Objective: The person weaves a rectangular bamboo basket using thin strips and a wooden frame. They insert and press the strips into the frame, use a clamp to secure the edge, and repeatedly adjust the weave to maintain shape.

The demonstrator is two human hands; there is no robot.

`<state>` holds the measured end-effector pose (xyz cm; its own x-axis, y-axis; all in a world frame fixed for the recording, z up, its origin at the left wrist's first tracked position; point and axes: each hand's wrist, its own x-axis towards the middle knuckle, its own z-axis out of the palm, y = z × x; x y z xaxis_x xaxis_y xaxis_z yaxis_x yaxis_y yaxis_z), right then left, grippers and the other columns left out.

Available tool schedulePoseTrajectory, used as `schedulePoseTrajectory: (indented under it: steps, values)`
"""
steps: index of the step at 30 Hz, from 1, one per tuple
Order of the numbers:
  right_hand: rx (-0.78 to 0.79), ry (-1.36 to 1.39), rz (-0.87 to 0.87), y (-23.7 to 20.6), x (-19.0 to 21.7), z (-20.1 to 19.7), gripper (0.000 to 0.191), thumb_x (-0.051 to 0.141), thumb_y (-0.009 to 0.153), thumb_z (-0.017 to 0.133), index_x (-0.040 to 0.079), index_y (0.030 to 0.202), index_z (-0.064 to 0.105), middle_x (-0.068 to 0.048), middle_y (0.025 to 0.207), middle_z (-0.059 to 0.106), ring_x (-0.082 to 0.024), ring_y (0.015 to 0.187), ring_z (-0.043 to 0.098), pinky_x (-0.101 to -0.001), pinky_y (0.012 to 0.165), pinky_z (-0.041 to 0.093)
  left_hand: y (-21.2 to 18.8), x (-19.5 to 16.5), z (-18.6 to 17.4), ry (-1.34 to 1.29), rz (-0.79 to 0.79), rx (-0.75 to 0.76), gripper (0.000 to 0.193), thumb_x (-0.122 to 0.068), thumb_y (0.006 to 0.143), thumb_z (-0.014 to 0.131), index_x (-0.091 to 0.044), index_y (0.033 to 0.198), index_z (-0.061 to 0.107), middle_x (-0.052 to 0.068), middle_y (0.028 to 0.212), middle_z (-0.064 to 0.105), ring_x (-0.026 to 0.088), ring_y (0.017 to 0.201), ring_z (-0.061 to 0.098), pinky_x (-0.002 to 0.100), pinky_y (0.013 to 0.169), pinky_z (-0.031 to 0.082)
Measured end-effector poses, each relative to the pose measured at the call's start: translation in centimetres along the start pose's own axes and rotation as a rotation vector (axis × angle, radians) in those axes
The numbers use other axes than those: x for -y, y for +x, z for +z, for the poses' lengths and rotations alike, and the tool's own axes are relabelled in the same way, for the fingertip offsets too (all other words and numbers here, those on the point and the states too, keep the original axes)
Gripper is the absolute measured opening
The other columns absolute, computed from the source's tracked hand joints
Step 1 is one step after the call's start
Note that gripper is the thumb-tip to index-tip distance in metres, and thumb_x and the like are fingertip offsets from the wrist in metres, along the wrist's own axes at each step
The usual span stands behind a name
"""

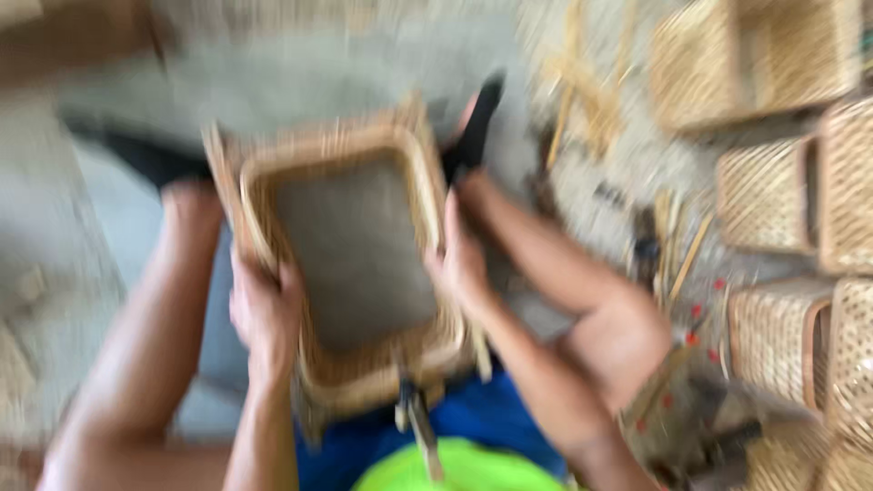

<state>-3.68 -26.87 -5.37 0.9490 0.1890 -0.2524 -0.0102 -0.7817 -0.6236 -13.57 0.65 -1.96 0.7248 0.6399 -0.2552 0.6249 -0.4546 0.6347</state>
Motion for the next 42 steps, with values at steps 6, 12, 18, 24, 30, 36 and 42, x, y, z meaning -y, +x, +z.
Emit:
schedulePoseTrajectory:
  steps: [6, 12, 18, 24, 30, 36, 42]
  values:
    - [-0.160, 0.034, -0.372, -3.5, 0.8, -1.0, 0.118, 0.019, 0.077, 0.086, 0.005, 0.161, 0.003, -0.035, 0.147, 0.042, -0.052, 0.124, 0.057, -0.0524, 0.101, 0.051, -2.1, 2.5, 0.6, 0.171, -0.063, -0.063, 0.107, -0.038, 0.072, 0.081, -0.014, 0.162, 0.029, 0.027, 0.125, 0.066, 0.049, 0.104, 0.067, 0.055, 0.093, 0.054]
    - [-0.045, 0.080, -0.139, -7.6, 0.0, 0.3, 0.104, 0.016, 0.083, 0.072, 0.009, 0.163, 0.005, -0.028, 0.159, 0.038, -0.045, 0.124, 0.060, -0.0446, 0.101, 0.055, -4.3, 5.0, 0.8, 0.198, -0.002, -0.082, 0.100, -0.031, 0.073, 0.079, -0.010, 0.158, 0.030, 0.027, 0.124, 0.067, 0.048, 0.100, 0.069, 0.055, 0.088, 0.056]
    - [-0.114, 0.061, -0.219, -5.0, -1.3, 2.1, 0.102, 0.012, 0.084, 0.073, 0.011, 0.165, 0.010, -0.029, 0.155, 0.045, -0.046, 0.128, 0.058, -0.0461, 0.101, 0.054, -3.7, 4.4, -0.2, 0.115, 0.121, -0.063, 0.085, -0.025, 0.086, 0.073, -0.003, 0.156, 0.031, 0.031, 0.121, 0.066, 0.051, 0.100, 0.066, 0.057, 0.088, 0.052]
    - [-0.093, 0.032, -0.217, -3.2, -1.3, 3.4, 0.104, 0.012, 0.084, 0.072, 0.012, 0.165, 0.005, -0.028, 0.149, 0.050, -0.047, 0.121, 0.062, -0.0467, 0.096, 0.056, -2.0, 3.8, -0.3, 0.047, 0.227, -0.111, 0.078, -0.019, 0.085, 0.074, 0.000, 0.150, 0.035, 0.030, 0.120, 0.067, 0.051, 0.100, 0.066, 0.058, 0.084, 0.052]
    - [-0.057, 0.040, -0.204, -3.1, -0.4, 4.5, 0.105, 0.013, 0.085, 0.072, 0.012, 0.165, 0.004, -0.029, 0.148, 0.051, -0.046, 0.115, 0.067, -0.0463, 0.093, 0.057, -0.6, 5.7, 0.0, 0.053, 0.178, -0.096, 0.085, -0.021, 0.085, 0.076, 0.000, 0.154, 0.031, 0.031, 0.109, 0.070, 0.049, 0.094, 0.069, 0.056, 0.084, 0.055]
    - [-0.062, 0.026, -0.181, -2.6, -0.6, 5.1, 0.103, 0.013, 0.088, 0.073, 0.011, 0.164, 0.003, -0.029, 0.152, 0.048, -0.046, 0.120, 0.064, -0.0456, 0.093, 0.057, 1.1, 7.2, 1.7, 0.070, 0.200, -0.141, 0.076, -0.025, 0.089, 0.080, 0.003, 0.147, 0.040, 0.030, 0.104, 0.072, 0.048, 0.089, 0.071, 0.054, 0.081, 0.057]
    - [-0.060, 0.052, -0.219, -3.3, -1.1, 3.8, 0.104, 0.012, 0.090, 0.072, 0.011, 0.165, 0.001, -0.027, 0.153, 0.048, -0.044, 0.123, 0.064, -0.0444, 0.097, 0.058, -0.3, 6.6, 2.1, 0.086, 0.230, -0.154, 0.065, -0.019, 0.095, 0.077, 0.006, 0.146, 0.045, 0.028, 0.100, 0.074, 0.046, 0.086, 0.073, 0.053, 0.081, 0.058]
